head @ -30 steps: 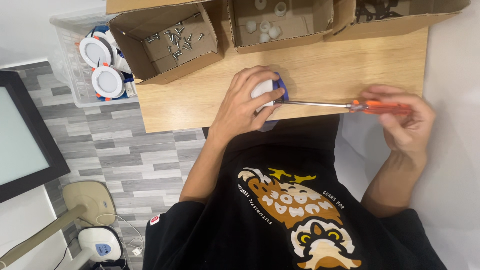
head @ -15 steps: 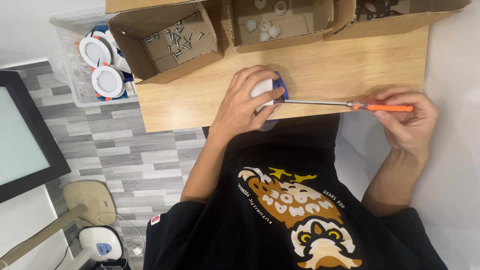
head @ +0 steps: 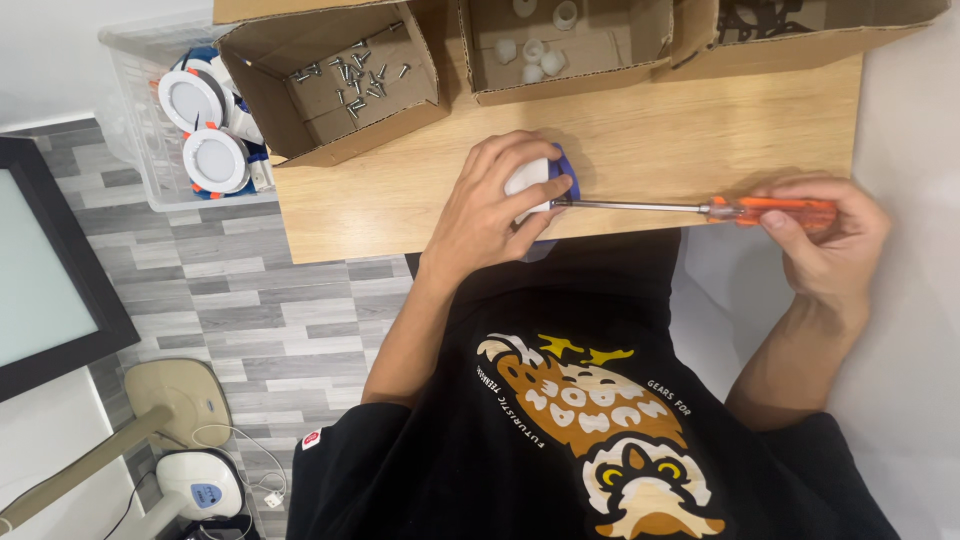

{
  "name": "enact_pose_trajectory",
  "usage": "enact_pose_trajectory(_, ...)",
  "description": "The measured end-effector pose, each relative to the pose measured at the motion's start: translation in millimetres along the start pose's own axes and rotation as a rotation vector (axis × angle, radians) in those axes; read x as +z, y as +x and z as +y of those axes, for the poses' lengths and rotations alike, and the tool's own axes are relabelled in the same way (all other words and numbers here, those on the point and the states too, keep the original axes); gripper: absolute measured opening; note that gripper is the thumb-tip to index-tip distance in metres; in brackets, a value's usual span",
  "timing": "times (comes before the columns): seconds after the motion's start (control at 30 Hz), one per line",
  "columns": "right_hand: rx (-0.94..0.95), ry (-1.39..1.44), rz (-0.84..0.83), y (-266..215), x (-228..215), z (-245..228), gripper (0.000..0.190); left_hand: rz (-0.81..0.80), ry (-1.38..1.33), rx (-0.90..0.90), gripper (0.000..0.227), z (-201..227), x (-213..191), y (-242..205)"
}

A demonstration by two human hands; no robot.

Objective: The person uses a screwdriver to tighten a screw on a white and blue plastic component. They then pick up a blue plastic piece and a white plastic piece, inspecting them by turning them over and feeling the edges. The person places the pieces back into a cardboard box and continues to handle similar components.

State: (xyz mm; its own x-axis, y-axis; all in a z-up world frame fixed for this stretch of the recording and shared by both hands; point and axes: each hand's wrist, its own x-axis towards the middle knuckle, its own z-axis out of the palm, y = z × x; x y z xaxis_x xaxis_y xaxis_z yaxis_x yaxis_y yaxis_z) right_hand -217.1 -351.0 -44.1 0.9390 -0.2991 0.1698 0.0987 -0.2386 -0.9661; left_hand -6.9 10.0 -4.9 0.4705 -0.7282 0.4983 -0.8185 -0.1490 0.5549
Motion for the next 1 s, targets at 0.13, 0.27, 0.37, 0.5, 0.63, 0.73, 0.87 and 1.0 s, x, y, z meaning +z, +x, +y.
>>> enact_pose_trajectory(0.13,-0.022,0.02,0.011,2.1,1.9,-3.0,0.028,0.007,-0.001,-0.001,0.017,0.8,-0.5,1.3)
enact_pose_trajectory(0.27,-0.007,-0.096,-0.042,8.9,10.7,-26.0,0.022,0.007,0.003,0.009,0.017,0.1,-0.7,1.1)
enact_pose_trajectory(0.37,0.13,-0.149,-0.007,11.4,22.3,-35.4,0.028,0.003,0.005,0.007,0.017,0.5,-0.3,0.5)
enact_pose_trajectory(0.5,0.14,-0.048,0.036,6.9,13.0,-12.6,0.011,0.01,-0.009,0.001,0.016,1.3,-1.2,1.8)
enact_pose_trajectory(0.63,0.107,0.013,0.013,5.0,4.1,-3.7,0.015,0.003,-0.006,-0.005,0.016,0.0,0.4,0.0)
enact_pose_trajectory(0.73,0.0,-0.011,0.017,2.6,-3.2,6.7,0.023,-0.004,0.002,-0.004,0.017,-0.8,1.1,-1.0)
enact_pose_trajectory(0.87,-0.011,0.111,-0.008,4.0,-0.9,1.4,0.033,0.002,0.009,0.003,0.017,-0.6,0.7,0.1)
enact_pose_trajectory(1.0,-0.088,-0.024,-0.103,16.0,12.1,-26.7,0.033,0.0,0.008,0.002,0.017,-1.4,1.9,-0.9)
